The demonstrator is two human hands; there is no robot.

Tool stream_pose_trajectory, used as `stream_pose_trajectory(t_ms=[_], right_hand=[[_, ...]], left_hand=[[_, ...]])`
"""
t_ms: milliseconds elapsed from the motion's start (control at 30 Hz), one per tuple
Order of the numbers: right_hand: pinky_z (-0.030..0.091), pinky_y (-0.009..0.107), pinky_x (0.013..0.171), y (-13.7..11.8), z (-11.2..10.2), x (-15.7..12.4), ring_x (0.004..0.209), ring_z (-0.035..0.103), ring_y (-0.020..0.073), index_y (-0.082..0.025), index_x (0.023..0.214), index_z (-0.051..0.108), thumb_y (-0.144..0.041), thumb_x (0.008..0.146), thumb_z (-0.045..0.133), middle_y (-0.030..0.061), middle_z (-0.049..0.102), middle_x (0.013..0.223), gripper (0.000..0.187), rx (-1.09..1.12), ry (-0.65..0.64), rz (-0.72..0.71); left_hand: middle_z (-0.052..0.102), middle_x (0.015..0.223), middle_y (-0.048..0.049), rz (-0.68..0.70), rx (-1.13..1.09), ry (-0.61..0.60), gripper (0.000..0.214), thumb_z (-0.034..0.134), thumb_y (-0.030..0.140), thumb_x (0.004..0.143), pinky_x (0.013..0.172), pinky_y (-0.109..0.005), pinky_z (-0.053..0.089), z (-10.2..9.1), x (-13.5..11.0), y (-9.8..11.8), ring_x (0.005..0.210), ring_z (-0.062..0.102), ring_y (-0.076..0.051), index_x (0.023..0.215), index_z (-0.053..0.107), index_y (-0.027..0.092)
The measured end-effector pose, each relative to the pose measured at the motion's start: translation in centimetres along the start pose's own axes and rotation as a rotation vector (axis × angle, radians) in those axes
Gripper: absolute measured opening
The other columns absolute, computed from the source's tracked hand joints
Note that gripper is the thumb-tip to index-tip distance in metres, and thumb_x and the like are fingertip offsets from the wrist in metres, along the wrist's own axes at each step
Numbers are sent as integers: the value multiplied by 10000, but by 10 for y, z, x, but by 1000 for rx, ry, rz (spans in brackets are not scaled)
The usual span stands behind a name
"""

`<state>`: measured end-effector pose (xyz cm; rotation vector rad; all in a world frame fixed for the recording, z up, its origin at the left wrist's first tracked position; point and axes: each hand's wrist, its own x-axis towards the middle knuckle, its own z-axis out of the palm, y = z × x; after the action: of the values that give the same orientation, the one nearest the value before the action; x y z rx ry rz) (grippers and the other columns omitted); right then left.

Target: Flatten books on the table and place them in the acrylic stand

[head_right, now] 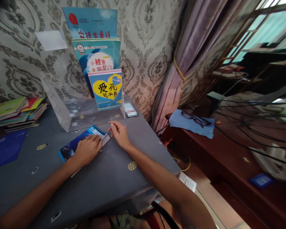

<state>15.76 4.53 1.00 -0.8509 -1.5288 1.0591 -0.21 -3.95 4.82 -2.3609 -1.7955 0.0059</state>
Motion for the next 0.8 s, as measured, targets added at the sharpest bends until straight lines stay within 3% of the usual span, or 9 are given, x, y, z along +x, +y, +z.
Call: stream_pose_trajectory(t_ms=[133,267,367,467,533,633,700,800], right_hand=[[446,232,520,-7,0,-5,472,525,109,-200,1102,683,-523,966,440,2,673,703,426,-129,-143,-17],[451,241,601,-7,-1,-6,556,580,137,-198,964,728,-432,984,474,5,670,658,346,-379,-342,-48],[436,238,627,-6,-2,-5,598,600,144,-199,935,725,-376,1004,455,5,681,665,330,-449,-352,-63],[414,239,645,-8,-1,-6,621,611,145,-203,857,716,-334,1008,456,6,681,658,328,-536,-339,-82],[395,245,648,-10,-1,-6,628,613,150,-202,815,711,-326,1008,459,16,687,669,341,-610,-329,-101],[377,261,645,-11,0,-8,643,621,166,-201,842,720,-358,1018,450,39,704,710,358,-706,-309,-118],[389,267,668,-10,0,-7,691,642,180,-208,924,730,-377,1027,438,52,724,765,352,-738,-297,-121],[434,279,781,-5,-1,-2,878,668,206,-216,1116,704,-377,1030,440,79,748,946,320,-740,-294,-139]], left_hand=[[685,1186,-171,-6,6,4,372,383,316,1012,876,-383,530,2,-2,5,1103,636,-284,1127,669,108],[667,1210,-190,-15,-44,19,347,444,316,988,895,-411,529,4,-4,8,1131,621,-303,1172,649,105],[658,1255,-163,4,-83,19,331,471,341,985,939,-404,514,2,-4,1,1166,609,-290,1182,648,144],[673,1257,-115,8,-101,-19,335,430,359,1004,975,-392,499,-1,-8,-21,1166,617,-266,1158,675,190],[666,1272,-111,-56,-90,-23,346,416,361,1006,982,-409,497,-2,-15,-41,1165,621,-274,1147,692,207],[610,1367,-106,-180,-82,-55,381,399,343,1006,939,-393,520,-2,-30,-65,1181,617,-270,1292,623,228],[615,1351,-95,-209,-79,-93,395,382,349,1011,900,-361,529,-4,-40,-69,1147,635,-253,1323,598,242],[664,1178,-98,-224,-60,-149,385,380,370,1010,842,-346,534,-11,-48,-59,1039,670,-247,1254,643,228]])
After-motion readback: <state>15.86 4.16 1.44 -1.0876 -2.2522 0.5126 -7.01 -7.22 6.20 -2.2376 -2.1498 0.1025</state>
